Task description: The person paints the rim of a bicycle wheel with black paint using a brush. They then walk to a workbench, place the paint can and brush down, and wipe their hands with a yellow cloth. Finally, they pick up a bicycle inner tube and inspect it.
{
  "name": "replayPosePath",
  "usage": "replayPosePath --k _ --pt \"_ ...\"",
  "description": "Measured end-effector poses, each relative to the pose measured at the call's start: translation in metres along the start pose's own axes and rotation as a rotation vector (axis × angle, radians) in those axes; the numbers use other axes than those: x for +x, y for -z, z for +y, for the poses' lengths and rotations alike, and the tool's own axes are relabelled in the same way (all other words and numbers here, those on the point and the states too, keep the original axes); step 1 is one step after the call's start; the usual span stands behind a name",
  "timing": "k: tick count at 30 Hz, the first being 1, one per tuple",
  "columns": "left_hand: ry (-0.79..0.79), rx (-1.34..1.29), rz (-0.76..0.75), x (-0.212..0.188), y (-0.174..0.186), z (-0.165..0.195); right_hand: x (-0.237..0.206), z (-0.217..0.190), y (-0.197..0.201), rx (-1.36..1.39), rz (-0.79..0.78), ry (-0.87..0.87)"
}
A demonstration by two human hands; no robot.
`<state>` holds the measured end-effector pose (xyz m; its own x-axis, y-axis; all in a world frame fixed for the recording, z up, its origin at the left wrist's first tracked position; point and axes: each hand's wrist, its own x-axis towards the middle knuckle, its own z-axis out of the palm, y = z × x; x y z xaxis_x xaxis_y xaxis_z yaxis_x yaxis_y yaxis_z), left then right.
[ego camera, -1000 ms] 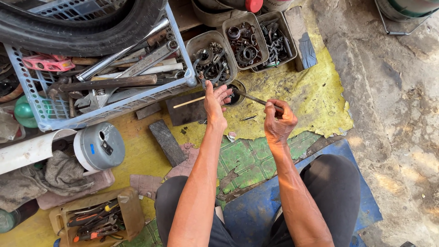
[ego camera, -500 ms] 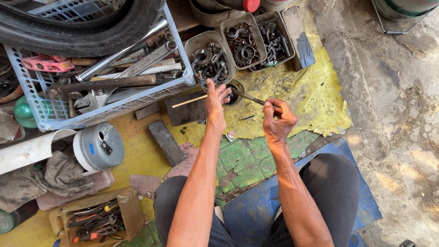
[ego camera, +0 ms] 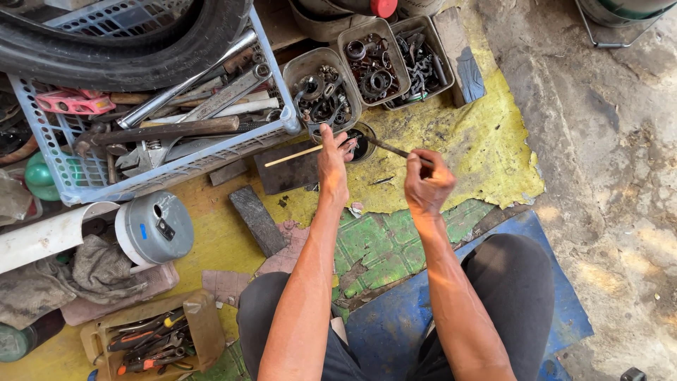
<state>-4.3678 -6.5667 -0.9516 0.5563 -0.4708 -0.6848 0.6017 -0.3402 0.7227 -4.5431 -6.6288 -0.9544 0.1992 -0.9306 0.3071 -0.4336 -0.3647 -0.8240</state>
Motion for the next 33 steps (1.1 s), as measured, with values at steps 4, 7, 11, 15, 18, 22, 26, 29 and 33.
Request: replayPosePath --k 4,7,11,15,18,22,26,29,33 --pt "-0.099 -0.098 -0.064 0.007 0.004 -0.006 -0.016 0.019 -0.027 -0.107 -0.229 -0.145" --pt "-0.134 -0.173 -0.101 0.015 0.005 -0.016 -0.028 0.021 -0.039 -0.057 -0.390 -0.052" --pt "-0.258 -0.127 -0.128 0.015 0.006 -0.023 -0.030 0.010 -0.032 -0.217 -0.311 -0.055" --pt "-0.240 -0.104 -0.145 0.003 0.007 -0.011 -0.015 -0.011 -0.030 0.155 -0.282 -0.106" --pt "-0.115 -0.119 -0.251 -0.010 0.006 0.002 -0.004 -0.025 -0.034 0.616 -0.428 -0.419" --pt "0.015 -0.171 -0.344 -0.018 0.004 0.016 0.001 -0.030 -0.035 0.797 -0.351 -0.490" --pt "0.108 -0.145 -0.464 -0.024 -0.001 0.021 0.011 -0.028 -0.027 0.892 -0.229 -0.688" --pt "0.141 -0.139 -0.579 -0.028 -0.007 0.023 0.023 -0.031 -0.018 0.828 -0.175 -0.647" --pt "0.055 -0.138 -0.659 -0.036 -0.016 0.027 0.025 -0.042 -0.007 0.650 -0.232 -0.489"
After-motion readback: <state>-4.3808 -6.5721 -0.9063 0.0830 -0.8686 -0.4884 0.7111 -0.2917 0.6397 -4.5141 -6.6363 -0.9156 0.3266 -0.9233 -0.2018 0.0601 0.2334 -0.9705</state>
